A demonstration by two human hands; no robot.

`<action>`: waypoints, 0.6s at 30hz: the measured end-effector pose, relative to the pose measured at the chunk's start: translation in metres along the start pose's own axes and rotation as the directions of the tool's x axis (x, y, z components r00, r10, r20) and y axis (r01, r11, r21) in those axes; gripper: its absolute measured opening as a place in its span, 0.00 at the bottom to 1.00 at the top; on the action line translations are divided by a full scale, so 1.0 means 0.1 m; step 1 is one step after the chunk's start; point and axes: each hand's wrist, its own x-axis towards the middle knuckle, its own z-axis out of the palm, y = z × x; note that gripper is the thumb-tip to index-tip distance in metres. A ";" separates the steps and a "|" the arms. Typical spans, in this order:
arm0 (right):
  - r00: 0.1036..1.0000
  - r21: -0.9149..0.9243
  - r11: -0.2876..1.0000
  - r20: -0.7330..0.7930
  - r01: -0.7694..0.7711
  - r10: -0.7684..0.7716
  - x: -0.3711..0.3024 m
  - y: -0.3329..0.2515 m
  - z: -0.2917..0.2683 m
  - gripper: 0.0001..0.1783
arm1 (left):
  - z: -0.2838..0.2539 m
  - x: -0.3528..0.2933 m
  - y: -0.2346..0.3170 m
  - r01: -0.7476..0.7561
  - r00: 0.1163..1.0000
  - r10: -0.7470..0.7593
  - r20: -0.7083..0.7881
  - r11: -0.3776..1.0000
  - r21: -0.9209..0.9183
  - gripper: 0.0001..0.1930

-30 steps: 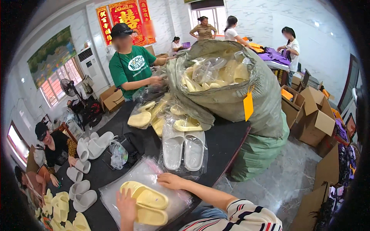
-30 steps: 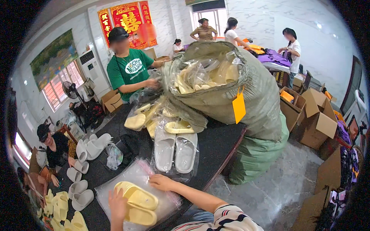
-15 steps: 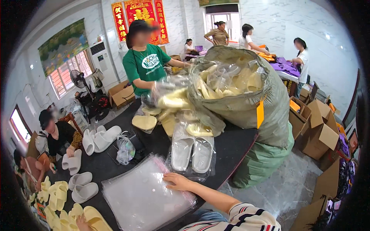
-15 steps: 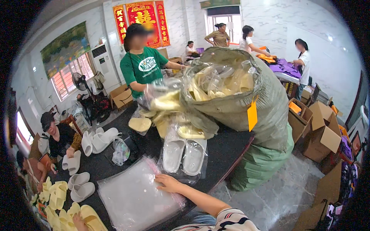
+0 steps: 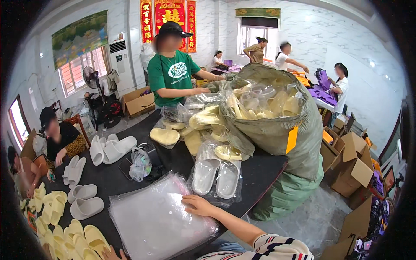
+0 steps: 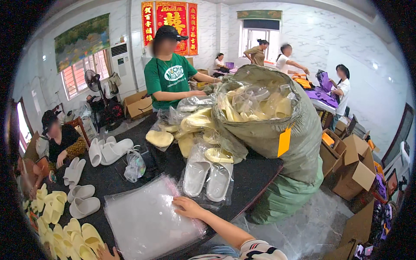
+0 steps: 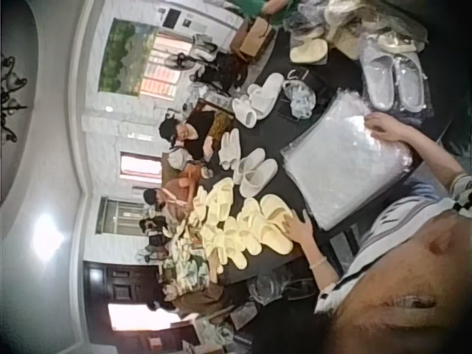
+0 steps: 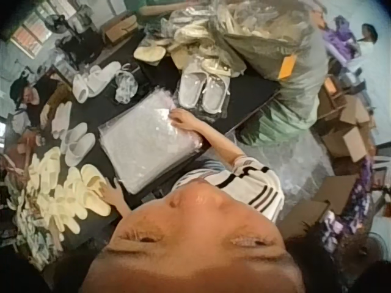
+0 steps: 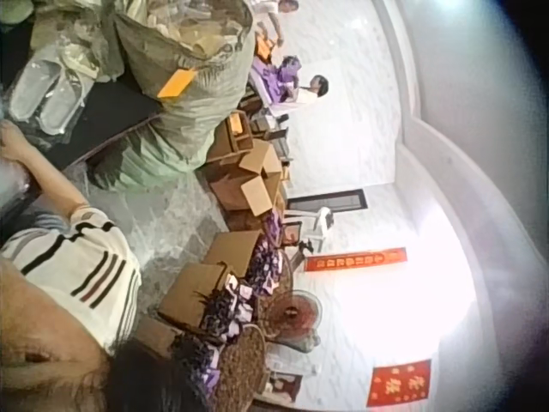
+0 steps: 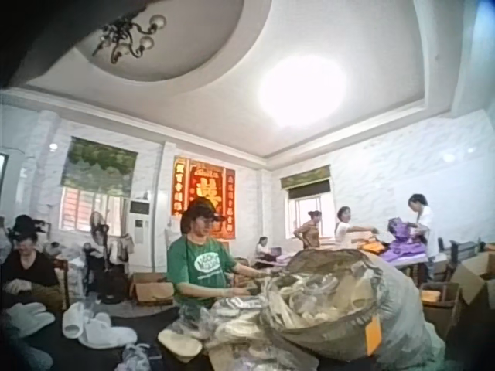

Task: The person places pairs of yellow and white plastic slippers into clear plastic bags on a table. They repeatedly pick up slippers, insert them into bags, and move the packaged items aside. Other people are visible in the background performing similar tasks.

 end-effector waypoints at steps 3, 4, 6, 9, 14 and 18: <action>1.000 0.015 1.000 0.000 0.002 -0.002 0.04 -0.06 0.02 0.25 | 0.11 0.03 -0.27 -0.016 0.997 0.016 -0.073 1.000 -0.008 0.21; 1.000 0.020 1.000 0.003 0.013 -0.013 0.06 -0.08 0.03 0.25 | 0.33 0.08 -0.44 -0.035 0.986 0.022 -0.168 0.997 -0.074 0.19; 0.999 -0.006 1.000 0.032 0.031 -0.031 0.16 -0.18 0.00 0.23 | 0.96 0.08 -0.82 -0.050 0.941 -0.009 -0.338 0.985 -0.167 0.16; 0.999 -0.016 0.999 -0.010 -0.049 0.049 0.09 -0.33 -0.14 0.19 | 0.74 0.23 -0.89 -0.077 0.994 0.053 -0.093 0.958 -0.277 0.23; 0.997 0.018 0.997 -0.016 -0.076 0.076 0.04 -0.25 -0.11 0.21 | 0.65 0.33 -1.14 -0.054 0.989 0.035 -0.145 0.990 -0.127 0.20; 0.999 -0.001 0.999 0.002 -0.044 0.044 0.05 -0.19 -0.06 0.23 | 0.89 0.45 -1.44 -0.006 0.988 -0.013 -0.157 0.993 -0.117 0.20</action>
